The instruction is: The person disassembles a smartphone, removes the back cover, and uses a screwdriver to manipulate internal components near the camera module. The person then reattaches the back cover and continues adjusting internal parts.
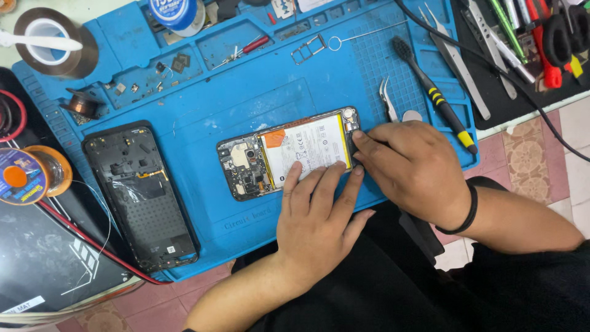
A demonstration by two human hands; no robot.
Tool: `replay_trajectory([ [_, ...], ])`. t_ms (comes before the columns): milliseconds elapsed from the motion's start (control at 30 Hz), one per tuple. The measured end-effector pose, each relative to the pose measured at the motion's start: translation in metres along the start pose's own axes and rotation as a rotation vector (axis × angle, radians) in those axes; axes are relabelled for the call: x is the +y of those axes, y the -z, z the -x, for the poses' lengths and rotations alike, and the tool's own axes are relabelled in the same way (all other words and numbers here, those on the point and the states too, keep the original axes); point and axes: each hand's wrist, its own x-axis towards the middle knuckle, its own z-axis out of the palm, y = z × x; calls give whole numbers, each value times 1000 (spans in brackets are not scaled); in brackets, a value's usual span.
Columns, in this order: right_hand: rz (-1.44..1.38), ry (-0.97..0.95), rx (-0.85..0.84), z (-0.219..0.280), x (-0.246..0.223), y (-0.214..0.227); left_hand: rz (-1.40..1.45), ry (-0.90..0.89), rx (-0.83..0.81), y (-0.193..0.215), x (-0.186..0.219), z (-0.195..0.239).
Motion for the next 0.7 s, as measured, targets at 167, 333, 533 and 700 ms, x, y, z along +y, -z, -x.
replay_trajectory([
  [167,-11,-51,-44,2,2,0,-23,-8,-5,-2,0,0],
  [333,-49,-94,-137,-2,11,11,-11,-12,13,1,1,-1],
  [533,-97,-102,-83,6,11,8,-22,-10,2,2,0,0],
  [700,-117,-178,-21,15,10,2,-43,-16,-26,2,0,0],
])
